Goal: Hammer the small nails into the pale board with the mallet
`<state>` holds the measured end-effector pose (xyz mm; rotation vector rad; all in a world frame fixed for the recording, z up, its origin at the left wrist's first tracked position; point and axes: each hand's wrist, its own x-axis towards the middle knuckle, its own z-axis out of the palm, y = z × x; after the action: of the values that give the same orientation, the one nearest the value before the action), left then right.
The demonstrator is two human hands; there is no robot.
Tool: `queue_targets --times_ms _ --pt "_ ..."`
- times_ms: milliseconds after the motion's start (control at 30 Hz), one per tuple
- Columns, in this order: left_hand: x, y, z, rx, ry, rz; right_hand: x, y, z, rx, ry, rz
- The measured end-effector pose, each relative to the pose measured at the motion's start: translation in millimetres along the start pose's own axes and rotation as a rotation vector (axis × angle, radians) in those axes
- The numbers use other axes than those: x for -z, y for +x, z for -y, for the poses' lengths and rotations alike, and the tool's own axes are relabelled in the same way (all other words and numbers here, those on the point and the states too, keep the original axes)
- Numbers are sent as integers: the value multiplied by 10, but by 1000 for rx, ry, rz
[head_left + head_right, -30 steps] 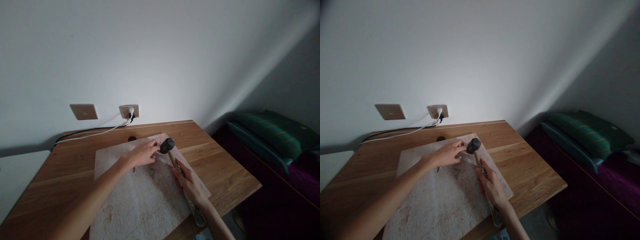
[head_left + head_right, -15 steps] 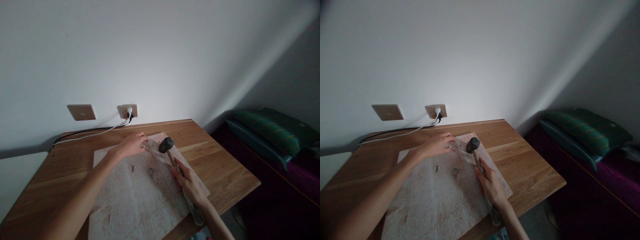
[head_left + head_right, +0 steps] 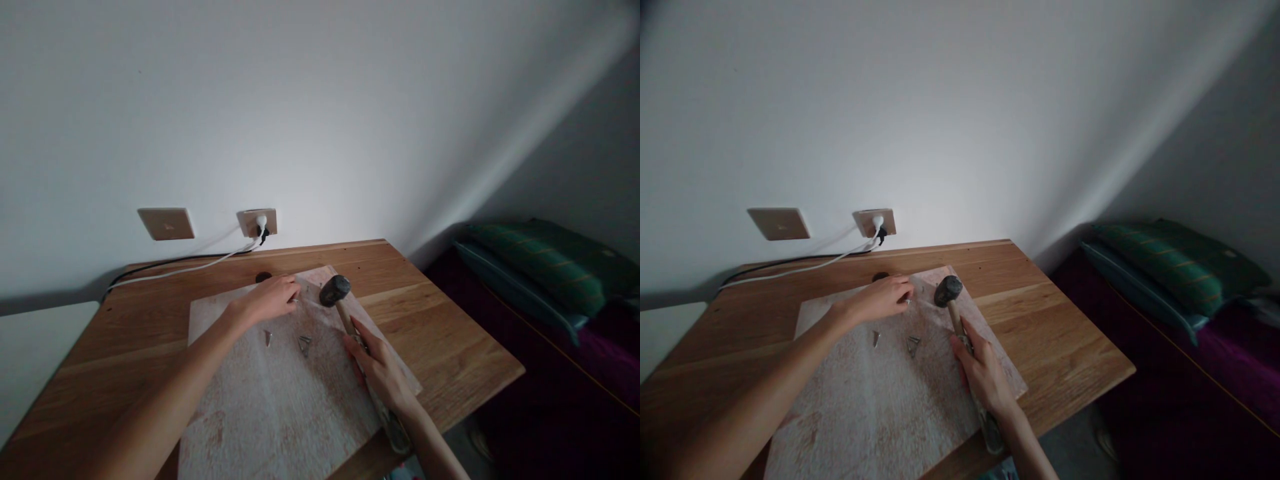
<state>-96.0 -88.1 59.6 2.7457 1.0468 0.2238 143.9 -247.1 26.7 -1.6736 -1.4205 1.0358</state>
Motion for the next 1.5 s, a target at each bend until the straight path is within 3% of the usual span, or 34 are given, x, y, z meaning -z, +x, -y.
queue_targets --times_ms 167,433,1067,1333,1500 --pt "47 -8 68 96 -2 -73 1 7 -7 12 -1 1" --pt "-14 9 100 -6 -79 -87 -1 -7 35 16 18 2" --pt "-212 50 161 33 -105 -162 -3 -2 14 6 -7 -2" --pt "-365 85 249 85 -500 -260 -4 18 -32 18 2 -18" --pt "-388 84 272 80 -558 -296 3 32 10 6 67 -22"
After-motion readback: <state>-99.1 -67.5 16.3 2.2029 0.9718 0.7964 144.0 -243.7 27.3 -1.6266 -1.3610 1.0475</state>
